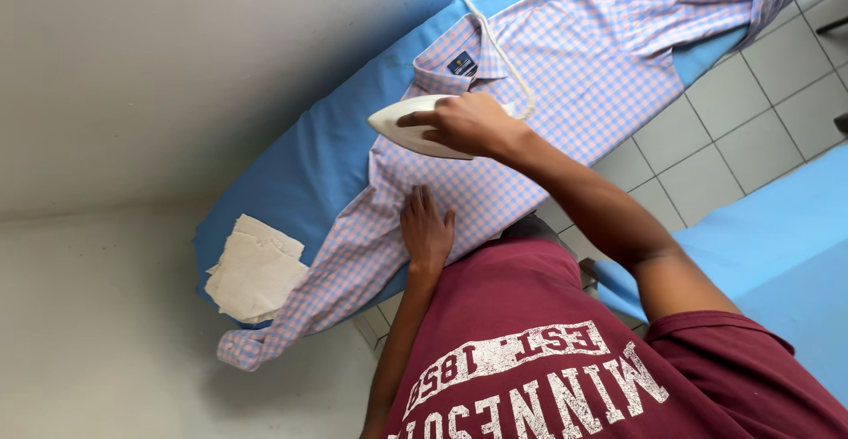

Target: The person irons a shirt on an ironing board using an iron and smooths the fabric by hand.

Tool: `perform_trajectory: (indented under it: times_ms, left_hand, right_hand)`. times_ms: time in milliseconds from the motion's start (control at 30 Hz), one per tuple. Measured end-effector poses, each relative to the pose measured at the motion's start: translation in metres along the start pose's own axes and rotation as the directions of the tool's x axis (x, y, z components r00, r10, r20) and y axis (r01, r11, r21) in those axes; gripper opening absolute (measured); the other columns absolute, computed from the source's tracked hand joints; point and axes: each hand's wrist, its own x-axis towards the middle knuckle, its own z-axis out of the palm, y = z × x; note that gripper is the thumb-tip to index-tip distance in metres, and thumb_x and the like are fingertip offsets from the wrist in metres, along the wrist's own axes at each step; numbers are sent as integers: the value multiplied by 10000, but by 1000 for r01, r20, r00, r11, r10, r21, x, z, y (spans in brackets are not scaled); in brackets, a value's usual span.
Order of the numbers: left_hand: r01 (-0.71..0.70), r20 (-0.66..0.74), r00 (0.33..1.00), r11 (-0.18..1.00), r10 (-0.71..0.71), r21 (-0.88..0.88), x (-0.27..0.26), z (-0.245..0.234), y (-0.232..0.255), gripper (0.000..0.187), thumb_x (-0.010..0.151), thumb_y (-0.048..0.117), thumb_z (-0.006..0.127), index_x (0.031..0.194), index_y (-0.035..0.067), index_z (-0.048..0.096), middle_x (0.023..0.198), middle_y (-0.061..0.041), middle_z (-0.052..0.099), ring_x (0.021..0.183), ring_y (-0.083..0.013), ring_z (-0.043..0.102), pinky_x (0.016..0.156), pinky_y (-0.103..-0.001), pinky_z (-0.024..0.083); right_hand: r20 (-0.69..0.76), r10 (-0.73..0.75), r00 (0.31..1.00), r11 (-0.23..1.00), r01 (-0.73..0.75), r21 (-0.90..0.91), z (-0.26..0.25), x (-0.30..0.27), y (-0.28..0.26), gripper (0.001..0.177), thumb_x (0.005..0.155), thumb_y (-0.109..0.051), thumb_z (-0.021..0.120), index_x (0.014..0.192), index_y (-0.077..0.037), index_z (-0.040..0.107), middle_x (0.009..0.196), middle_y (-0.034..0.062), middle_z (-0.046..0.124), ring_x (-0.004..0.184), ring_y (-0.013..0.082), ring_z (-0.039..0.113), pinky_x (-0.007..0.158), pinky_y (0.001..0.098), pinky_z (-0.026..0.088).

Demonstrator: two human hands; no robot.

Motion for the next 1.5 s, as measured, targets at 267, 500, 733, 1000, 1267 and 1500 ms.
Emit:
perform_trajectory:
  times_ms: [267, 500, 733, 1000, 1267, 1500]
  left_hand:
    - [0, -317, 948, 1000, -5, -14, 84, 35, 78, 844, 1021, 615, 446, 1624, 48, 280, 1703, -143, 261, 1561, -348, 236, 1259, -515, 186]
    - [155, -220, 966, 985, -136, 72, 100, 43, 86, 838, 1003, 675, 354, 1630, 132, 228, 1714, -61, 203, 1569, -274, 141, 1262, -484, 112]
    - [176, -365, 908, 978, -207, -117, 121, 20, 121, 711, 1015, 548, 513, 1550, 92, 403, 1602, -115, 397, 1499, -304, 324, 1242, -486, 226]
    - [115, -413, 887, 963, -209, -242, 294, -48, 180, 469, 945, 497, 651, 957, 29, 678, 974, -159, 726, 921, -349, 687, 791, -468, 547]
    - [-10, -410, 874, 835, -260, -550, 317, -21, 164, 335, 1023, 349, 522, 888, 73, 655, 833, -158, 723, 775, -385, 684, 642, -498, 492]
    - [-67, -458, 862, 846, -218, -529, 315, -12, 163, 327, 1055, 324, 488, 888, 93, 649, 807, -110, 717, 729, -321, 693, 609, -449, 497]
  right_hand:
    - [0, 137, 991, 991, -137, 12, -30, -86, 139, 414, 996, -385, 610, 1410, -389, 604, 993, 124, 755, 867, 326, 720, 717, 465, 568]
    - [-78, 256, 963, 963, -248, 102, -2, -91, 223, 418, 1012, -349, 592, 1428, -318, 599, 1021, 152, 743, 857, 371, 707, 717, 491, 557]
    - [-90, 269, 959, 956, -255, 142, -15, -49, 228, 407, 1035, -326, 579, 1439, -278, 599, 979, 174, 753, 853, 384, 705, 735, 499, 551]
    - [-13, 267, 964, 952, -261, 160, -16, -62, 231, 418, 1005, -327, 600, 1423, -323, 616, 959, 188, 749, 807, 386, 711, 718, 499, 561]
    - [-150, 288, 946, 956, -274, 107, -11, -31, 222, 386, 1022, -327, 584, 1406, -297, 621, 913, 177, 723, 721, 382, 699, 594, 489, 552]
    - [-253, 315, 915, 948, -292, 124, -14, 26, 234, 361, 1024, -320, 597, 1379, -279, 646, 865, 191, 721, 726, 394, 696, 597, 513, 541]
